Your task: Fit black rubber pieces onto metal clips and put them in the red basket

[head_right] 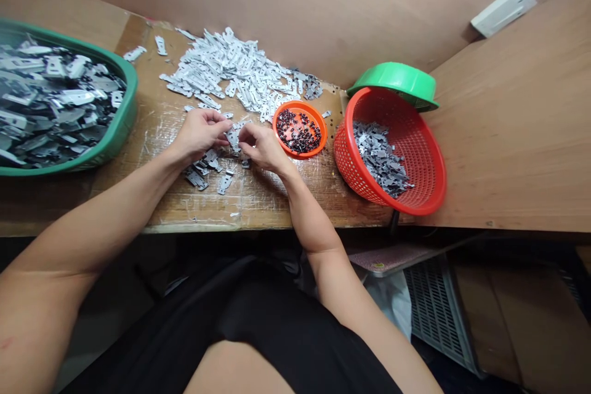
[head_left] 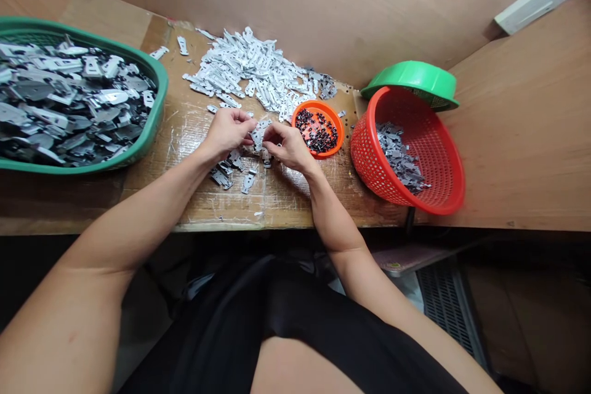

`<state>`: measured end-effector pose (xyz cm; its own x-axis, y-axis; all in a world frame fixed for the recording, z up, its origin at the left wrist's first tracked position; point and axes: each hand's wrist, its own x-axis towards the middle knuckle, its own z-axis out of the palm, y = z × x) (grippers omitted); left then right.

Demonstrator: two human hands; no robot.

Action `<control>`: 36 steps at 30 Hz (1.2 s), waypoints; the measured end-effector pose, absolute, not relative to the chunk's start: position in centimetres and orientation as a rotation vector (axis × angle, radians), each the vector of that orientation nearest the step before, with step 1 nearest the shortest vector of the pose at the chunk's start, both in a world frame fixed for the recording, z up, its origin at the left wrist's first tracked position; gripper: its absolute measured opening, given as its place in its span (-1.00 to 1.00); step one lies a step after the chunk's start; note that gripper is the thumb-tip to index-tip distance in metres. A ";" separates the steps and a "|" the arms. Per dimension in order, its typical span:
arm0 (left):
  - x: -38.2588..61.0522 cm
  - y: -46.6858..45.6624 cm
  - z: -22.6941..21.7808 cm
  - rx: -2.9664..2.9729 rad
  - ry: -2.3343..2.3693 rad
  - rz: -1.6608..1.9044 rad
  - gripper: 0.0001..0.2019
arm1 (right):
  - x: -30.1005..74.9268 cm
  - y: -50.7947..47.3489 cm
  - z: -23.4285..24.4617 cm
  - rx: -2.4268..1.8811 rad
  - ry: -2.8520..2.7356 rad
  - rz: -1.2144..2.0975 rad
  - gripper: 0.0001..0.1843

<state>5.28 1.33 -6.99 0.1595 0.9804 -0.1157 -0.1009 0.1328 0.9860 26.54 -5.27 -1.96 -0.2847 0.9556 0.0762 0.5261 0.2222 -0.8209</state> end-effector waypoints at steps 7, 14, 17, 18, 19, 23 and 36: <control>5.0 1.2 -5.7 1.103 1.136 1.099 -0.65 | 30.6 -6.3 0.3 -1.596 -2.122 0.809 -0.74; 4.7 0.0 -2.0 1.038 1.297 1.012 -0.67 | 30.0 -7.4 -0.1 -1.674 -2.564 0.698 -0.73; 4.7 -0.3 -1.6 1.016 1.265 0.999 -0.68 | 29.9 -7.2 -0.2 -1.610 -2.553 0.617 -0.71; 4.7 -0.4 -1.4 1.005 1.250 0.991 -0.68 | 30.0 -7.2 0.0 -1.572 -2.508 0.605 -0.72; 4.7 -0.6 -1.3 0.994 1.232 0.983 -0.67 | 30.2 -7.2 0.3 -1.536 -2.447 0.595 -0.73; 4.8 -1.2 -0.6 0.957 1.179 0.911 -0.65 | 29.8 -6.4 1.1 -1.404 -2.136 0.702 -0.83; 4.9 -1.8 -0.2 0.933 1.094 0.823 -0.65 | 26.7 -1.4 -4.0 -1.142 -1.611 1.172 -0.72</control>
